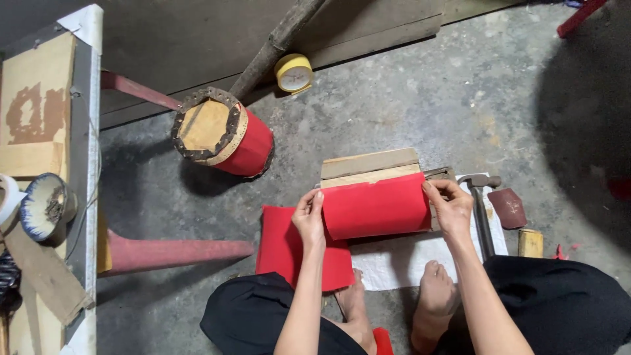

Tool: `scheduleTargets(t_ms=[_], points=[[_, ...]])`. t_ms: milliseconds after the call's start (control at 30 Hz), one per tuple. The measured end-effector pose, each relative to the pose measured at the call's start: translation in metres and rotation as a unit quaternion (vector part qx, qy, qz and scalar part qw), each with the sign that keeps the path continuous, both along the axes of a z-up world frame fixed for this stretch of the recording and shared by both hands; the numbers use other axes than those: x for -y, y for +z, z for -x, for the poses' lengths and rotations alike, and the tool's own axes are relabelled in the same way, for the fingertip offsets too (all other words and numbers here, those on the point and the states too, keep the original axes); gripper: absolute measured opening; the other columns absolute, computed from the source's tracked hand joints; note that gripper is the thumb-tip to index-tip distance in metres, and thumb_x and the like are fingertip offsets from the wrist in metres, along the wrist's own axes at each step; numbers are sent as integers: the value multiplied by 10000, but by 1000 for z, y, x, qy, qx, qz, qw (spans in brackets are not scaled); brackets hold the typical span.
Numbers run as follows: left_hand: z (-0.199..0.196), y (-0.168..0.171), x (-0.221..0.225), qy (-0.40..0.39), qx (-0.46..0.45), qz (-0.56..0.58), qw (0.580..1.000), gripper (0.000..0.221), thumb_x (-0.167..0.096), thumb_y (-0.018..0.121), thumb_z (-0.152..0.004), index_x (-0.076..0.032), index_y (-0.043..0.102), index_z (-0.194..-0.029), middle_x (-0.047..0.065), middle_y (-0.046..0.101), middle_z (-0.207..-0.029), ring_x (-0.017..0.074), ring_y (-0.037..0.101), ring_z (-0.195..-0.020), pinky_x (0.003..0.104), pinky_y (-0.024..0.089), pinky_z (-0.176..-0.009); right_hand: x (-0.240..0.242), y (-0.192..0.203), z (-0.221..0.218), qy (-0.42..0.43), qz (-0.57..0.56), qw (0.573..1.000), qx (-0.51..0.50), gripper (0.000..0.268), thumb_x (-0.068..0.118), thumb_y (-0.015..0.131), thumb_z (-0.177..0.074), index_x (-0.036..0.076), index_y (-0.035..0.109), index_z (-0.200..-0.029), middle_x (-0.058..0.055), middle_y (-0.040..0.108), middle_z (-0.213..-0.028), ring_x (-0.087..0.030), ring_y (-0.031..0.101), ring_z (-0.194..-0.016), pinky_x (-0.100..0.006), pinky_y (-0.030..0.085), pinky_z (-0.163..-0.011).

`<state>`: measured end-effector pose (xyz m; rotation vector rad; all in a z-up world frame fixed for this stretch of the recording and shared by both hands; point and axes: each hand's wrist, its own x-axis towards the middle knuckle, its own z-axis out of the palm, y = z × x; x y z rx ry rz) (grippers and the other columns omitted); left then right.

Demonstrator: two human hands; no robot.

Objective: Applying a red decorative cover to a small wooden drum using double-sided tape.

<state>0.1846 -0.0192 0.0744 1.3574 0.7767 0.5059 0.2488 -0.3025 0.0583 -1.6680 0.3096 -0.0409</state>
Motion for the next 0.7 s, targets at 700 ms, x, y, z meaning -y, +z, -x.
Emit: scheduleTargets(t_ms=[700], points=[[6,48,11,-132,-16,-247,960,227,-262,540,-1078,-103,699,-1108,84,614,-1028,223,640,-994,366,490,-933,-24,54,11,27,216,959,180,98,102,768,-966,158,754,-1045,-40,634,-893,-207,620,-848,-316,518,-779]])
